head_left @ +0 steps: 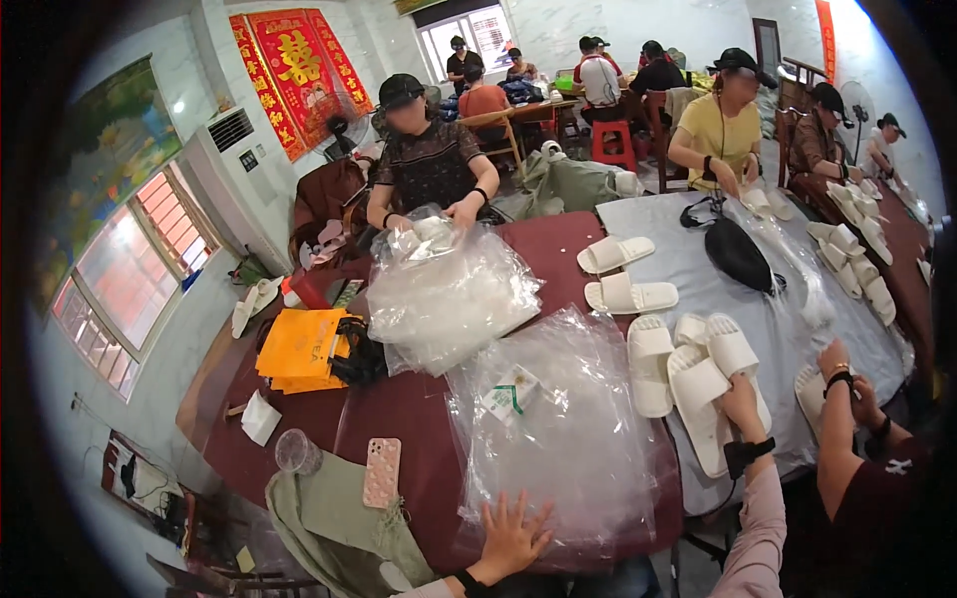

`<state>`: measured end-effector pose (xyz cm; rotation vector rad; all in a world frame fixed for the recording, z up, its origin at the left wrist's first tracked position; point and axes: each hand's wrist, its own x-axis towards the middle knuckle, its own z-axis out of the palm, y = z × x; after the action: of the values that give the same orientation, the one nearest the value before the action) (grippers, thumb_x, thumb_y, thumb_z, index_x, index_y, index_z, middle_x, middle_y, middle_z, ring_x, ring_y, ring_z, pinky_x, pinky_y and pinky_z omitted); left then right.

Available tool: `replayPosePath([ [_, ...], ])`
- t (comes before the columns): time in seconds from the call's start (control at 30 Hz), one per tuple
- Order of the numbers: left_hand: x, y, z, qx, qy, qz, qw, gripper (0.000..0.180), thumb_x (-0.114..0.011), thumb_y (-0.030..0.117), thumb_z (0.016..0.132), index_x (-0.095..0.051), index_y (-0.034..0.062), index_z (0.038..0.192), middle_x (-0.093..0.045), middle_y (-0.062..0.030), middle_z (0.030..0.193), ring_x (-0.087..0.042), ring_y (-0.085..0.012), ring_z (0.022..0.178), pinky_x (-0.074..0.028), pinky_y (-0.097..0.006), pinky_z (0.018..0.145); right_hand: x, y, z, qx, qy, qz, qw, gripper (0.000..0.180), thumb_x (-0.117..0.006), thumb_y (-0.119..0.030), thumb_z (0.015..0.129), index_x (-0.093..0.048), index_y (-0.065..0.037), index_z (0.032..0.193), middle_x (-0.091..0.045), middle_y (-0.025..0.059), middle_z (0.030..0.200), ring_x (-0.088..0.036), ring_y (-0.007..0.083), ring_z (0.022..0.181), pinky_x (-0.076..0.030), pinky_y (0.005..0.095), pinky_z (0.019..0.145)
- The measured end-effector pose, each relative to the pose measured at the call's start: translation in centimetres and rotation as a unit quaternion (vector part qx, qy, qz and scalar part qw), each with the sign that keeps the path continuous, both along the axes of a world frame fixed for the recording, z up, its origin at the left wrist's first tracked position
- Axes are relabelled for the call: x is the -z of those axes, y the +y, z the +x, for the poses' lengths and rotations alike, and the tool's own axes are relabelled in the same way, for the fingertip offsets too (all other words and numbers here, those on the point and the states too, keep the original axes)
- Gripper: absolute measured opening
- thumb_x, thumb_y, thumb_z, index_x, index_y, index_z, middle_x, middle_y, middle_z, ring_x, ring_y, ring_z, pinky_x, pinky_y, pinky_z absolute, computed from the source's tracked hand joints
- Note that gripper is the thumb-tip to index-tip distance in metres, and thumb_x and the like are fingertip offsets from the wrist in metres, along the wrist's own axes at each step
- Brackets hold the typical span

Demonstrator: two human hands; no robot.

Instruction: Packaging white slide-on footwear into plastic bags at a manufacturing table.

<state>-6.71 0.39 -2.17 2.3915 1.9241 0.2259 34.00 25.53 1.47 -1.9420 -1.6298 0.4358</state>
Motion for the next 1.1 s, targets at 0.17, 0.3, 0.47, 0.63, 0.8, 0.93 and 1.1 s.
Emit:
replayPosePath([
  [0.17,0.3,0.2,0.0,0.002,-0.008,-0.024,1.000,0.058,-0.048,0.052,0.089,-0.035,0.0338,0.143,-0.026,-0.0182,0.148,-0.023,-0.0497,0.131,-0.017,-0.072,0.098,1.1,0.5,1.6,-0.002,0.023,0.003,1.000,0.026,-0.056,-0.010,0.077,-0.064,0.002,0.099,-0.061,0.0240,0.104,-0.057,0.0423,0.097,-0.046,0.0445,0.083],
  [0.3,-0.9,-0.1,0.8,-0.016,-0.066,-0.045,0.997,0.057,-0.049,0.049,0.089,-0.040,0.0295,0.141,-0.030,-0.0209,0.145,-0.024,-0.0481,0.131,-0.015,-0.067,0.104,4.5,1.2,3.3,-0.020,0.059,0.061,0.996,0.026,-0.052,-0.002,0.077,-0.064,0.003,0.100,-0.061,0.0235,0.103,-0.057,0.0413,0.098,-0.046,0.0412,0.083],
  [0.47,-0.7,-0.4,0.9,-0.039,-0.093,-0.076,0.992,0.056,-0.050,0.049,0.088,-0.045,0.0273,0.140,-0.031,-0.0216,0.146,-0.026,-0.0467,0.131,-0.015,-0.064,0.105,1.5,-1.7,0.8,-0.031,0.265,0.189,0.945,0.025,-0.059,-0.005,0.081,-0.065,0.002,0.105,-0.063,0.0099,0.098,-0.061,0.0254,0.093,-0.046,0.0306,0.080],
  [0.63,-0.1,1.2,-0.5,0.019,0.006,0.014,1.000,0.054,-0.048,0.053,0.090,-0.043,0.0313,0.139,-0.029,-0.0179,0.146,-0.027,-0.0471,0.129,-0.012,-0.069,0.103,-6.6,-10.4,-5.7,-0.063,0.391,0.101,0.913,0.026,-0.063,-0.005,0.083,-0.066,0.001,0.108,-0.064,0.0060,0.105,-0.060,0.0165,0.096,-0.047,0.0278,0.084],
  [0.8,0.4,2.2,1.0,0.020,-0.016,0.015,1.000,0.057,-0.049,0.052,0.090,-0.040,0.0294,0.141,-0.036,-0.0178,0.142,-0.026,-0.0494,0.130,-0.013,-0.070,0.102,-7.3,-18.3,-8.6,-0.206,0.441,0.029,0.873,0.030,-0.070,-0.004,0.079,-0.067,0.000,0.108,-0.062,0.0096,0.116,-0.058,0.0184,0.106,-0.045,0.0306,0.091],
  [0.93,-0.4,2.9,0.4,0.028,-0.181,-0.080,0.980,0.050,-0.052,0.045,0.090,-0.046,0.0277,0.136,-0.037,-0.0169,0.142,-0.026,-0.0486,0.131,-0.013,-0.071,0.101,-7.4,-22.5,-9.0,-0.296,0.386,0.001,0.874,0.032,-0.076,-0.010,0.073,-0.070,-0.004,0.104,-0.058,0.0130,0.122,-0.055,0.0262,0.114,-0.042,0.0352,0.095],
  [1.1,-4.7,5.0,-0.3,0.076,-0.004,0.020,0.997,0.045,-0.057,0.042,0.087,-0.053,0.0281,0.130,-0.040,-0.0142,0.142,-0.028,-0.0436,0.134,-0.017,-0.068,0.103,-7.8,-24.8,-10.1,-0.287,0.366,-0.041,0.885,0.034,-0.072,-0.013,0.077,-0.068,-0.006,0.110,-0.058,0.0127,0.122,-0.055,0.0270,0.114,-0.042,0.0355,0.096],
])
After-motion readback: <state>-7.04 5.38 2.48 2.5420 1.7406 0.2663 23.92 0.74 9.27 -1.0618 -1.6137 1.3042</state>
